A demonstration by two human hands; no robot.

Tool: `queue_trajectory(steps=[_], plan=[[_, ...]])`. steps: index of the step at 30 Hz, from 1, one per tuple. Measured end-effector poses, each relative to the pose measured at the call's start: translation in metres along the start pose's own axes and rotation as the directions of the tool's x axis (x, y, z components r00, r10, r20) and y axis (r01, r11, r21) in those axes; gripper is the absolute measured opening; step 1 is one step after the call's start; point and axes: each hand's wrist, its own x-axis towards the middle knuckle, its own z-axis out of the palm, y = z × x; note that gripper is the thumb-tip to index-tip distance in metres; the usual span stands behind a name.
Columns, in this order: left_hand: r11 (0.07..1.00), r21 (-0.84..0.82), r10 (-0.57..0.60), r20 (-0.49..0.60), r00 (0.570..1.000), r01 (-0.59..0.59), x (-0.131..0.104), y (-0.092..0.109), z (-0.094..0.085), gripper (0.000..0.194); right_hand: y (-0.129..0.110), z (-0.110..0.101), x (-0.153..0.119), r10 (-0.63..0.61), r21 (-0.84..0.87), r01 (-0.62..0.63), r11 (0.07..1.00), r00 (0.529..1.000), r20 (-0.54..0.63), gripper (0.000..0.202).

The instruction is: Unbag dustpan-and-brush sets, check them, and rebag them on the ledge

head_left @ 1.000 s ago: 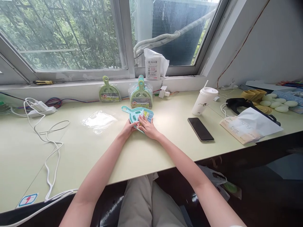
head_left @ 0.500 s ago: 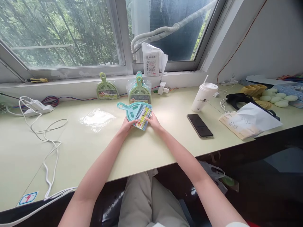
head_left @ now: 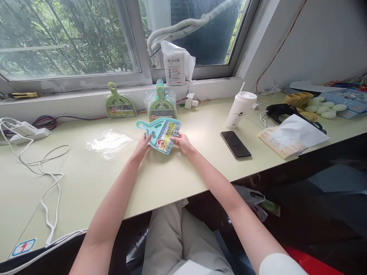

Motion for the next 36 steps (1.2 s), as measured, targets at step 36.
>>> queue_trajectory(steps=[36], plan=[[0.675, 0.733, 0.430, -0.297, 0.853, -0.085, -0.006, -0.006, -0.041, 0.041, -0.008, -0.010, -0.005, 0.053, -0.134, -0.043, 0.990, 0.996, 0.068, 0.019]])
